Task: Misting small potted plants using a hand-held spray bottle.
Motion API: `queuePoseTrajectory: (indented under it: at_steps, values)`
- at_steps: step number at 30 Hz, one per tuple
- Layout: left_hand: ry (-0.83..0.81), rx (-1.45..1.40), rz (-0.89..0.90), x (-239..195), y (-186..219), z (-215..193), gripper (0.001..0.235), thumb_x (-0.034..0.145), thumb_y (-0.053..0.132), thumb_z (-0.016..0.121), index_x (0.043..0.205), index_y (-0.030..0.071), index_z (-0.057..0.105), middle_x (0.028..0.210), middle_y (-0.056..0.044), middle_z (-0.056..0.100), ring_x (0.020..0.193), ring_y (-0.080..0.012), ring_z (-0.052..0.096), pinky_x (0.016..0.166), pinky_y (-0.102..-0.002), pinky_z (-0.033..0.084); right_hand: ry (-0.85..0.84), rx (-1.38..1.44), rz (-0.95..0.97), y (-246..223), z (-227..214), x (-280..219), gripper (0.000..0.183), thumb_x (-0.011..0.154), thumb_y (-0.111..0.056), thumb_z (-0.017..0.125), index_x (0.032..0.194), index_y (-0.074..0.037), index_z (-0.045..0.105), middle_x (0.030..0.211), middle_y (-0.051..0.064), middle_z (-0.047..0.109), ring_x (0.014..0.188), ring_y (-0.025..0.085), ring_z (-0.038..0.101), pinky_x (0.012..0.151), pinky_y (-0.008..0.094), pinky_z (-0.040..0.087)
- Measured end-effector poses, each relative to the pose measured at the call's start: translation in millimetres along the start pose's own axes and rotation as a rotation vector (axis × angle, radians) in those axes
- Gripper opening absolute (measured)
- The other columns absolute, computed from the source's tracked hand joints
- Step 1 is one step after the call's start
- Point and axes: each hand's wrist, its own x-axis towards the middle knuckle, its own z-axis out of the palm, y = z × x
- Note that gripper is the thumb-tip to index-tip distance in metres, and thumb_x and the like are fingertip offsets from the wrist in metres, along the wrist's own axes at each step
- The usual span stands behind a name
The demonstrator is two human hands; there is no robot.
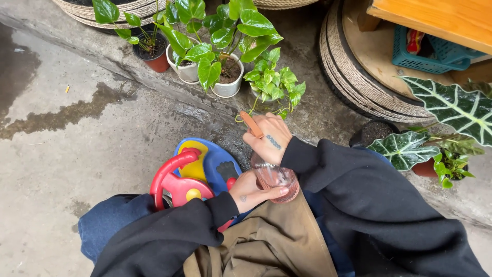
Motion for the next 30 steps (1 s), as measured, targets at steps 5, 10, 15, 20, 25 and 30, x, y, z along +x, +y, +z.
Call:
queuePoseTrajectory:
  at_steps: [5,10,15,20,25,30]
  values:
    - [0.013,0.009,0.029,-4,7,-3,0.089,0.085,0.064,0.096,0.144,-0.002,0.079,0.14,-0.027,0.083,0.138,-0.0477,0.076,0.12,-0.059,0.06,0.009,0.053,-0.001,-4,-6,-2,0.022,0.094,-0.032,0.062,0.086,-0.012,0.065,0.082,0.018,0.068,0.094,0.042,0.069,0.092,0.05,0.051]
    - [0.025,0.057,0.015,-3,-5,-7,0.091,0.084,0.065,0.096,0.143,-0.001,0.079,0.141,-0.027,0.083,0.139,-0.048,0.074,0.12,-0.059,0.06,0.029,0.044,-0.011,-6,-7,-3,0.022,0.095,-0.03,0.061,0.084,-0.012,0.066,0.079,0.016,0.068,0.09,0.04,0.069,0.091,0.049,0.051]
    - [0.021,0.091,0.026,-8,14,-9,0.093,0.082,0.071,0.092,0.141,0.0,0.08,0.137,-0.024,0.085,0.135,-0.0454,0.077,0.117,-0.058,0.062,0.049,0.003,-0.039,4,-7,-3,0.027,0.097,-0.033,0.064,0.083,-0.009,0.066,0.081,0.02,0.07,0.096,0.047,0.07,0.093,0.053,0.051]
    - [0.021,0.098,0.033,-9,14,-9,0.093,0.083,0.072,0.091,0.137,-0.003,0.081,0.134,-0.026,0.086,0.132,-0.0477,0.078,0.114,-0.059,0.063,0.04,0.014,-0.019,-1,-11,-5,0.026,0.098,-0.033,0.062,0.087,-0.01,0.067,0.083,0.02,0.071,0.095,0.045,0.07,0.094,0.052,0.051]
    - [0.019,0.106,0.067,-11,21,-12,0.094,0.084,0.073,0.09,0.142,0.0,0.078,0.138,-0.023,0.085,0.134,-0.0455,0.078,0.116,-0.06,0.063,0.046,0.039,-0.007,-6,-20,-7,0.027,0.097,-0.032,0.063,0.083,-0.008,0.067,0.078,0.023,0.069,0.093,0.051,0.072,0.092,0.056,0.054]
    - [-0.004,0.108,0.045,-5,6,-10,0.094,0.085,0.076,0.088,0.142,0.002,0.078,0.142,-0.02,0.084,0.138,-0.0419,0.076,0.12,-0.057,0.061,0.038,0.074,0.085,-15,-33,-12,0.028,0.095,-0.031,0.062,0.081,-0.007,0.069,0.074,0.023,0.069,0.09,0.053,0.071,0.092,0.054,0.055]
